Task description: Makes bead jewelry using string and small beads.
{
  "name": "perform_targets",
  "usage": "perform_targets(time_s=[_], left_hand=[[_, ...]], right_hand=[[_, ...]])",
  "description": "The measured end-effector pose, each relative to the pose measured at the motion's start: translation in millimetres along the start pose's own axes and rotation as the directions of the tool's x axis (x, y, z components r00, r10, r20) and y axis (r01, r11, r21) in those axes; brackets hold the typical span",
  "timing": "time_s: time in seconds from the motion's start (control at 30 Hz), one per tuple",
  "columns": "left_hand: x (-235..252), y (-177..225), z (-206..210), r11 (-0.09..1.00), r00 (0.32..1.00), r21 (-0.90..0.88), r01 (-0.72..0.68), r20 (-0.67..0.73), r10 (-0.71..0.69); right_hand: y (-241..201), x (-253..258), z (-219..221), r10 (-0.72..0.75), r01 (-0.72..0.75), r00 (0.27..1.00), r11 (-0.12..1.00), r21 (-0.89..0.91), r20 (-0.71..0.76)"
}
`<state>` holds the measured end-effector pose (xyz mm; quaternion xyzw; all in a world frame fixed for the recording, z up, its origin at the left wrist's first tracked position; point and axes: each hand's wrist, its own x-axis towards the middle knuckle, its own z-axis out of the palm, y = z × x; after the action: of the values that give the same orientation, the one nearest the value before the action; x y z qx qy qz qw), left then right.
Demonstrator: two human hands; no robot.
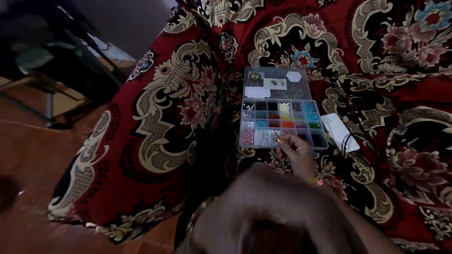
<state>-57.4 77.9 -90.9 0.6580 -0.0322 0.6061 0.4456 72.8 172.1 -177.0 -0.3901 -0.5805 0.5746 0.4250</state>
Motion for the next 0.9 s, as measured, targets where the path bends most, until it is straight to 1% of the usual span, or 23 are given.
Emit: perform_targets(time_s=[0.03, 0.07, 0.1, 0.13, 0.23, 0.33, 0.47, 0.57, 0.7, 0.9], left_hand=[[21.9, 24.1, -14.3, 0.966, 0.962, 0.001, 0.259, -0.088, -0.258], [40.2, 30.3, -25.1, 0.930, 0.918, 0.028, 0.366, -0.175, -0.356], [47.3, 24.3, -35.4, 0.917, 0.893, 0.043, 0.398, -0.247, -0.376], [46.8, 13.7, -44.8, 0.914, 0.877, 0.045, 0.404, -0.304, -0.373], [33.8, -13.4, -65.8, 0.903, 0.819, -0.021, 0.429, -0.412, -0.399], [23.8, -23.9, -77.5, 0.871, 0.752, -0.092, 0.483, -0.466, -0.466], [16.1, -31.6, -84.2, 0.856, 0.714, -0.143, 0.496, -0.495, -0.496], [12.8, -35.5, -85.8, 0.847, 0.699, -0.183, 0.499, -0.493, -0.519], [10.5, -36.9, -86.0, 0.828, 0.670, -0.210, 0.520, -0.501, -0.548], [8.7, -40.8, -88.9, 0.818, 0.677, -0.237, 0.523, -0.467, -0.569]], right_hand=[[-10.2, -0.5, 0.7, 0.032, -0.032, 0.999, 0.999, -0.001, -0.011], [-19.6, -0.6, 1.6, 0.057, -0.056, 0.998, 0.998, 0.012, -0.033], [-17.0, -0.4, 1.4, 0.032, -0.032, 0.999, 0.999, 0.013, -0.039], [-6.6, 0.1, 1.1, -0.006, 0.007, 0.999, 1.000, 0.013, -0.033], [2.4, 1.0, 0.5, 0.003, -0.003, 1.000, 0.998, 0.058, -0.013], [3.7, 2.5, -0.2, -0.010, 0.010, 1.000, 0.998, 0.067, -0.014], [5.7, 2.9, 1.1, -0.041, 0.043, 0.999, 0.996, 0.075, -0.023], [6.2, 2.8, 0.9, -0.049, 0.052, 0.998, 0.994, 0.092, -0.033], [7.8, 3.1, -0.1, -0.071, 0.073, 0.997, 0.995, 0.062, -0.031], [6.7, 3.5, -0.6, -0.078, 0.080, 0.996, 0.994, 0.075, -0.031]])
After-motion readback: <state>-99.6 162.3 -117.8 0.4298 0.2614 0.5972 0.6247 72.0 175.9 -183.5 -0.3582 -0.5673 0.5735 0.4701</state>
